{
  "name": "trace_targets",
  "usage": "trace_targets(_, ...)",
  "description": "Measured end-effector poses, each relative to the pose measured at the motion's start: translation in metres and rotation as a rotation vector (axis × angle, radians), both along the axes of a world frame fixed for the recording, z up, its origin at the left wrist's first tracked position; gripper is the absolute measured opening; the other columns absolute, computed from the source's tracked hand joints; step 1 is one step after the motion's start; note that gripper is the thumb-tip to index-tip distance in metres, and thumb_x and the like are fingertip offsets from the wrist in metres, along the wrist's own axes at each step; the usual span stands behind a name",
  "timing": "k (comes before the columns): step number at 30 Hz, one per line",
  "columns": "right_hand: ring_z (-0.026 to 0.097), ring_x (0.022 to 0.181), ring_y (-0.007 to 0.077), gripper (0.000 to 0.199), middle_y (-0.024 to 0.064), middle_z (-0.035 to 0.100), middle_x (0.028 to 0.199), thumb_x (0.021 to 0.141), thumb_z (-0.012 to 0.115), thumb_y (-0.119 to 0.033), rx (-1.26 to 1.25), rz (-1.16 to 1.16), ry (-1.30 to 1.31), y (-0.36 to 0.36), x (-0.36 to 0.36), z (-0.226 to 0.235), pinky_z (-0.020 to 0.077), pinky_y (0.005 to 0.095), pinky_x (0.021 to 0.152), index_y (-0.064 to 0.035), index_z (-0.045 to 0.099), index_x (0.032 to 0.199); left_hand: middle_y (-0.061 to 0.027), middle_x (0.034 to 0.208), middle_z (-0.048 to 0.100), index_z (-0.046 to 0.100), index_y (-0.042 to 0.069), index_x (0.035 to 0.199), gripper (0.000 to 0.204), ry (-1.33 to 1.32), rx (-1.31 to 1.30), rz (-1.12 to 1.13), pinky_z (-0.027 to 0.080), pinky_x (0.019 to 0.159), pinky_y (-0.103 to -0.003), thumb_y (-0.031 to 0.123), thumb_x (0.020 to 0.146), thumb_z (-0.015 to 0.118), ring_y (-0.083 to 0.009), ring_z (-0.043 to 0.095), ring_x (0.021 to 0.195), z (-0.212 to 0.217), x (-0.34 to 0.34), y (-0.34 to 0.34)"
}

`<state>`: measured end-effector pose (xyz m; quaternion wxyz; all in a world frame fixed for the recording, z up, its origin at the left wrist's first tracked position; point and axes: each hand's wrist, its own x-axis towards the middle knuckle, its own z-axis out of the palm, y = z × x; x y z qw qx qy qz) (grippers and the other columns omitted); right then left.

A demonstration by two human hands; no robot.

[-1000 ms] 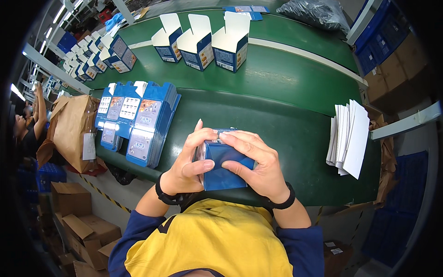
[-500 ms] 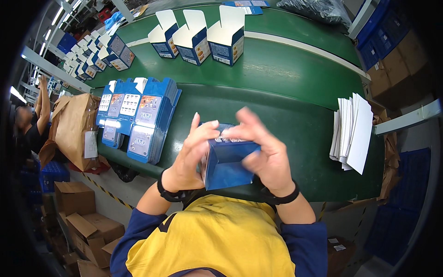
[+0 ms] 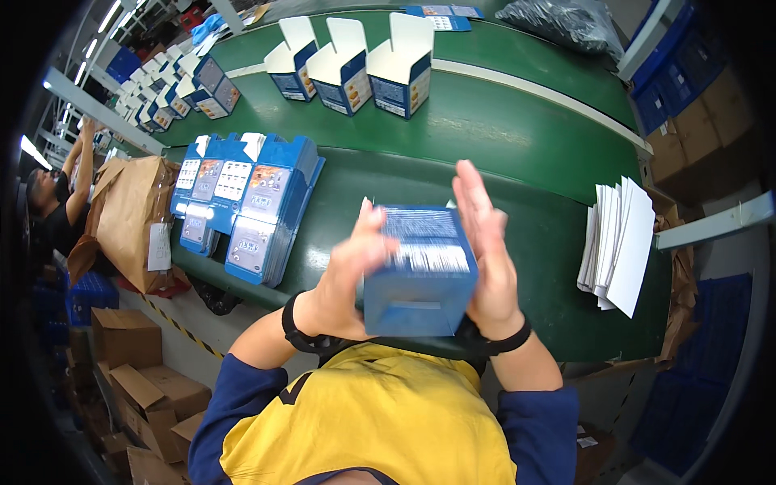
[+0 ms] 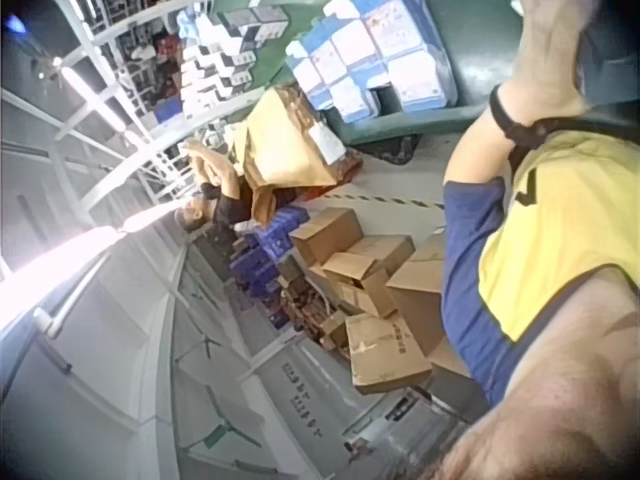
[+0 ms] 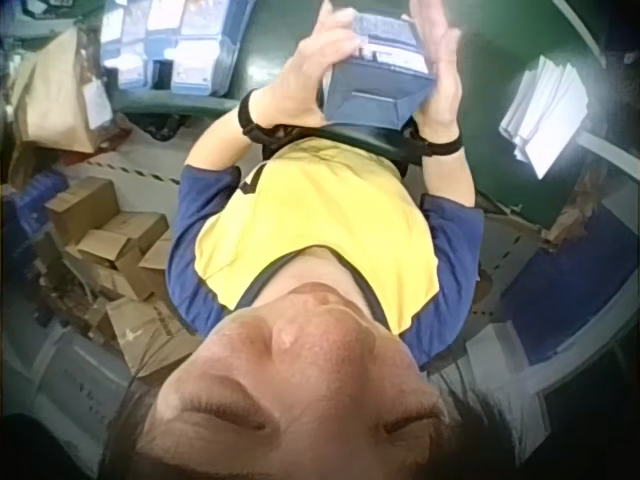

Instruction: Assembling and folding cardboard boxes on a factory production line.

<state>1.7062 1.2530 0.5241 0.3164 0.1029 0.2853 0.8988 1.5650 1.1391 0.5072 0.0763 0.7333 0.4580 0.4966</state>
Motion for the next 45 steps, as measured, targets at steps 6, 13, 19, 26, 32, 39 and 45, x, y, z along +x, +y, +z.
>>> trace_targets(6, 0.05, 0.11, 0.0217, 0.072, 0.0123, 0.048, 0.123, 0.076, 0.067, -0.026, 1.368, 0.472, -0.676, 0.054, -0.013, -0.024, 0.0383, 0.0347, 0.097, 0.0012, 0.031, 0.132, -0.0012, 0.134, 0.04, 0.05, 0.034, 0.115, 0.044, 0.643, -0.005, 0.231, 0.024, 0.1, -0.061, 0.017, 0.075, 0.06, -0.0288, 0.036, 0.126, 0.013, -0.045, -0.013)
trace_targets(13, 0.043, 0.118, 0.0235, 0.096, 0.0115, 0.042, 0.129, 0.061, 0.069, 0.003, 1.672, -0.416, -1.453, 0.216, -0.096, -0.092, 0.0331, 0.0325, 0.099, -0.006, 0.015, 0.139, -0.0286, 0.109, 0.051, 0.019, 0.012, 0.14, 0.107, 0.382, -0.793, 1.134, 0.043, 0.084, -0.044, 0.036, 0.057, 0.081, -0.0422, 0.05, 0.103, 0.007, -0.183, -0.075)
trace_targets(19, 0.034, 0.126, 0.027, 0.111, 0.0228, 0.032, 0.136, 0.059, 0.075, -0.007, 1.871, -0.382, -1.838, 0.216, -0.127, -0.132, 0.03, 0.0311, 0.101, -0.0037, 0.0, 0.141, -0.0264, 0.099, 0.054, 0.018, 0.019, 0.141, 0.109, 0.393, -0.866, 1.15, 0.044, 0.081, -0.044, 0.034, 0.054, 0.083, -0.04, 0.054, 0.093, 0.002, -0.178, -0.064)
trace_targets(26, 0.024, 0.132, 0.0327, 0.098, 0.0214, 0.015, 0.144, 0.072, 0.067, -0.005, 1.644, -0.09, -1.424, 0.092, -0.061, -0.091, 0.0336, 0.0383, 0.1, -0.0084, -0.001, 0.142, -0.0234, 0.107, 0.051, 0.021, 0.014, 0.14, 0.093, 0.284, -0.331, 1.19, 0.042, 0.083, -0.039, 0.01, 0.065, 0.076, -0.0373, 0.052, 0.096, 0.013, -0.134, -0.054)
trace_targets(32, 0.043, 0.119, 0.0232, 0.072, 0.0177, 0.042, 0.132, 0.079, 0.068, -0.015, 1.433, 0.253, -0.913, 0.007, -0.027, -0.085, 0.0387, 0.0311, 0.093, -0.0021, 0.027, 0.137, -0.0196, 0.107, 0.05, 0.039, -0.001, 0.128, 0.057, -0.14, -0.22, 0.816, 0.039, 0.086, -0.037, 0.014, 0.078, 0.064, -0.0326, 0.05, 0.098, 0.005, -0.038, -0.017)
trace_targets(39, 0.062, 0.095, 0.0289, 0.04, 0.0178, 0.061, 0.106, 0.076, 0.059, 0.001, 2.469, -0.873, -1.109, -0.005, 0.01, -0.046, 0.0497, 0.0306, 0.079, 0.0018, 0.055, 0.115, -0.0109, 0.117, 0.044, 0.032, 0.0, 0.132, 0.092, -0.745, -0.096, 0.438, 0.032, 0.095, -0.033, 0.051, 0.066, 0.072, -0.0196, 0.042, 0.111, -0.007, -0.009, 0.012)
trace_targets(45, 0.027, 0.13, 0.0306, 0.109, 0.0192, 0.023, 0.142, 0.063, 0.079, -0.026, 1.858, -0.422, -1.093, 0.002, 0.028, -0.084, 0.0229, 0.0395, 0.105, -0.0019, 0.007, 0.141, -0.0165, 0.123, 0.048, 0.037, -0.004, 0.129, 0.076, -0.702, -0.418, 0.146, 0.031, 0.099, -0.034, 0.041, 0.075, 0.064, -0.0252, 0.044, 0.116, -0.012, 0.007, 0.02)
